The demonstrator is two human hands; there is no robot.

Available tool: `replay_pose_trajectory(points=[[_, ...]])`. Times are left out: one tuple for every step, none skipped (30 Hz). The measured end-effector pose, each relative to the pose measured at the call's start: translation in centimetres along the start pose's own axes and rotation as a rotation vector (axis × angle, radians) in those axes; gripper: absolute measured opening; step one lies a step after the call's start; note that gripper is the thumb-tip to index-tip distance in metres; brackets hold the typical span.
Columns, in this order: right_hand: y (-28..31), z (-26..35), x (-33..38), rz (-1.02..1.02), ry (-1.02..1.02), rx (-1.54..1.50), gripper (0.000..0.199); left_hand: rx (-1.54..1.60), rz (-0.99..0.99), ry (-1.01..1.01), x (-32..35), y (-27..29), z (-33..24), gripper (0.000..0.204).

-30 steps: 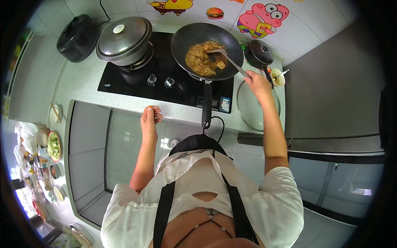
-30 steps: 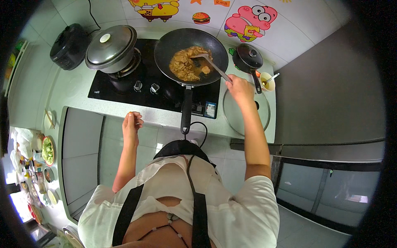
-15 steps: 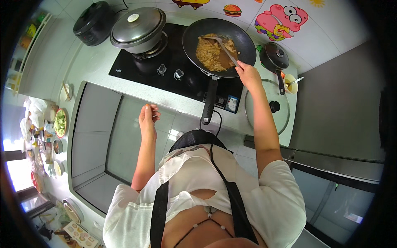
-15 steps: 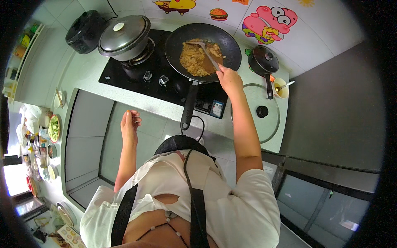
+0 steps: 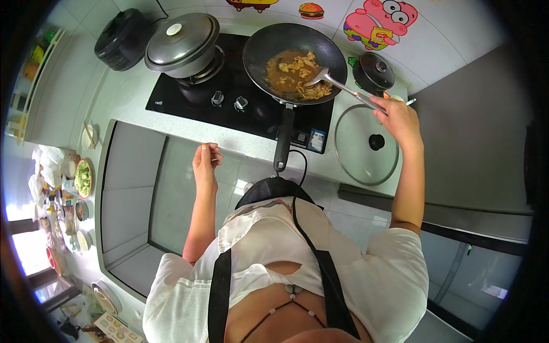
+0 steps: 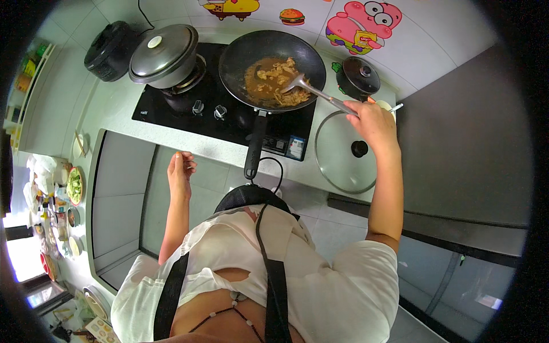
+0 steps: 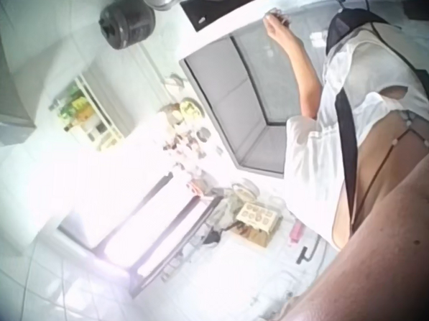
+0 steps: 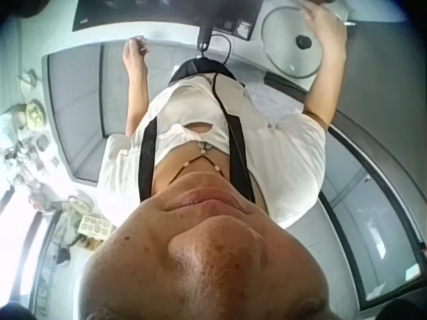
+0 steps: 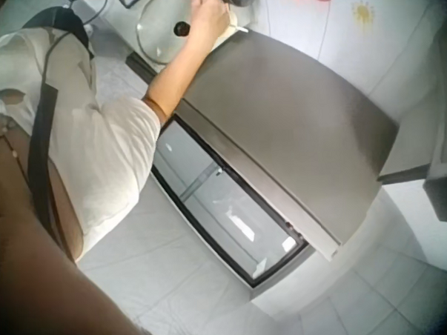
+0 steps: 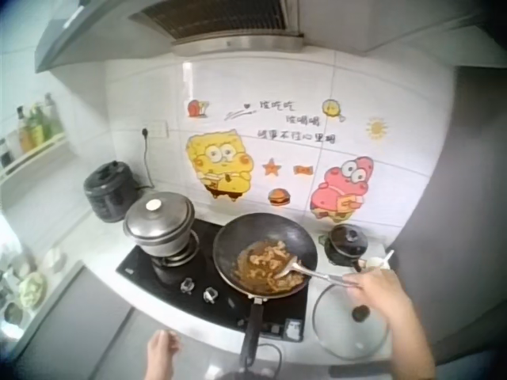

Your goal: The person puts cooked meat from a bowl into a frying pan, adds seasoning and liquid from other bowls, and stirs the mixture with a spatula.

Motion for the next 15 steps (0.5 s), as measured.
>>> replay_pose_trajectory(points=[[0.4,-0.1,0.0,-0.011,-0.024,0.027,0.027,0.000,0.014,0.003,-0.1,-0.2,0.0,0.028],[0.7,-0.6,0.1,-0.061,-0.018,0.033,0.026,-0.004,0.020,0.009,-0.2,-0.5,-0.1,0.028],[1.5,-0.4,0.3,-0.030,-0.056,0.024,0.025,-0.007,0.024,0.012,-0.2,-0.7,-0.2,0.028],[2.6,0.2,0.5,0.005,-0.088,0.012,0.025,-0.013,0.020,0.018,-0.1,-0.7,-0.2,0.028],[3.3,0.6,0.7,0.041,-0.118,-0.001,0.024,-0.013,0.014,0.011,-0.2,-0.6,-0.2,0.028],[3.6,0.7,0.9,0.061,-0.141,0.040,0.022,-0.011,0.014,0.009,-0.2,-0.5,-0.1,0.028],[3.5,0.7,0.9,0.074,-0.145,0.056,0.021,-0.009,0.012,0.007,-0.2,-0.4,0.0,0.028],[3.1,0.6,0.7,0.088,-0.147,0.072,0.021,-0.009,0.006,0.007,-0.2,-0.3,0.0,0.028],[2.7,0.5,0.5,0.099,-0.152,0.088,0.021,-0.008,0.005,0.006,-0.3,-0.3,-0.1,0.028],[2.0,0.5,0.0,0.092,-0.137,0.089,0.021,-0.008,0.001,0.005,-0.4,-0.3,-0.2,0.028],[1.0,0.5,-0.6,0.086,-0.120,0.089,0.021,-0.008,-0.006,0.009,-0.4,0.0,-0.1,0.028],[-0.2,0.5,-1.3,0.077,-0.108,0.091,0.021,-0.008,-0.008,0.013,-0.5,0.1,0.1,0.028],[-1.5,0.5,-2.2,0.040,-0.105,0.048,0.022,-0.009,-0.013,0.018,-0.5,0.4,0.2,0.028],[-3.0,0.5,-3.1,0.002,-0.102,0.005,0.023,-0.009,-0.010,0.026,-0.5,0.5,0.2,0.028],[-4.2,0.7,-3.8,-0.035,-0.099,-0.037,0.024,-0.007,-0.008,0.033,-0.5,0.6,0.2,0.028]])
Point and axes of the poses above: each hand's wrist, its own x-axis away from the middle knuckle, its own y-axis out of the back of the hand, z = x × y, the point moved 1 cm from there along -x, towards the middle knuckle, and after that the axes turned 8 degrees about -y, right-handed, at the moved point
